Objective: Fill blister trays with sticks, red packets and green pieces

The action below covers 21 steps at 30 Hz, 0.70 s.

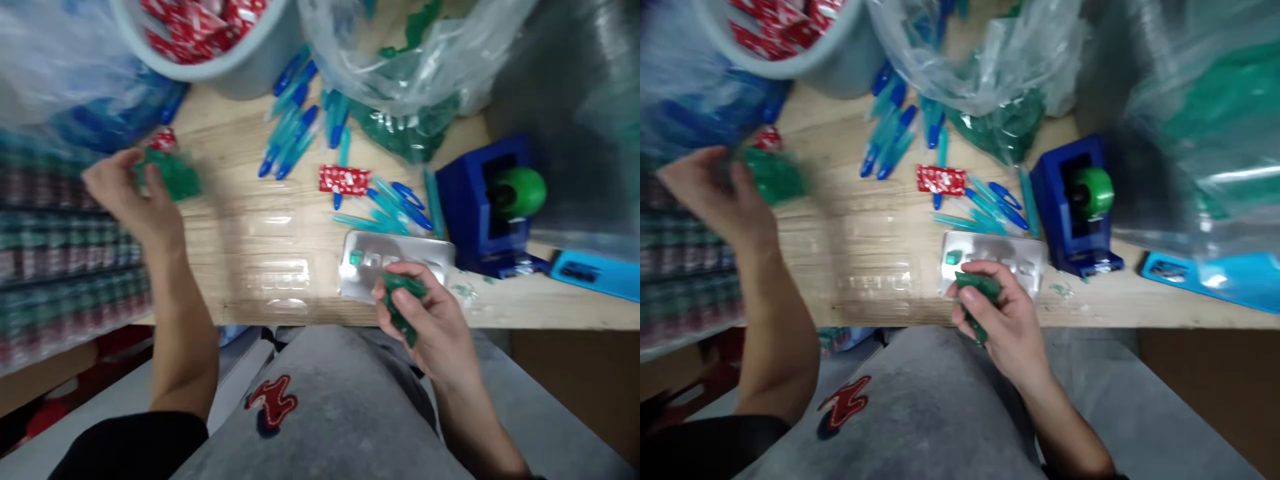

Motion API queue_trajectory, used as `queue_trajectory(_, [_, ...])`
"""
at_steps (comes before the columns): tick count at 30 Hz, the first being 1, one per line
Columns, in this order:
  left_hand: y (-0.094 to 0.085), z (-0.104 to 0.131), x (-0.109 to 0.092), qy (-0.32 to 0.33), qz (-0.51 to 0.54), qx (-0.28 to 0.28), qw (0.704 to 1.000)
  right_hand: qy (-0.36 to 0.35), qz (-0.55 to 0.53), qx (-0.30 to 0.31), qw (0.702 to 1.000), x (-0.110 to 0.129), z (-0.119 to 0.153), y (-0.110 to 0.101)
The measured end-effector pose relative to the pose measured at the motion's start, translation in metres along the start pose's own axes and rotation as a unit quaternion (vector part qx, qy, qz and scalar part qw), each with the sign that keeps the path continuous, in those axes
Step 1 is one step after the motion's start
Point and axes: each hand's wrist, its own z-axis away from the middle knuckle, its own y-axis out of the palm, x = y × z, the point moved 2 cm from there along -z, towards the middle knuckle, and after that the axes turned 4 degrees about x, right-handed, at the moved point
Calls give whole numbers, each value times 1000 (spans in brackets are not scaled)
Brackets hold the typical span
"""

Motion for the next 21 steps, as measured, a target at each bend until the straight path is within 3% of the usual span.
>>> queue_trajectory(2, [-10, 23, -49, 14, 103, 17, 994, -19, 11, 11, 1000, -1, 2, -1])
queue_trajectory(3, [-16, 36, -77, 26, 165, 55, 984, -33, 31, 12, 999, -1, 3, -1])
queue_trajectory(4, [-21, 49, -106, 36, 227, 143, 963, -51, 64, 6, 997, 0, 4, -2])
queue_trajectory(5, [-24, 63, -134, 47, 285, 232, 929, -71, 106, -2, 992, 2, 6, -2])
queue_trajectory(8, [-31, 94, -192, 44, 405, 394, 824, -142, 236, -16, 961, 9, 10, -1])
queue_trajectory(11, [-29, 106, -209, 27, 443, 457, 771, -191, 311, -10, 931, 12, 15, 0])
queue_trajectory(15, [-26, 106, -204, 55, 454, 441, 772, -225, 345, -19, 911, 13, 20, -2])
queue_trajectory(21, [-28, 109, -204, 111, 464, 395, 785, -220, 340, 5, 914, 17, 23, -2])
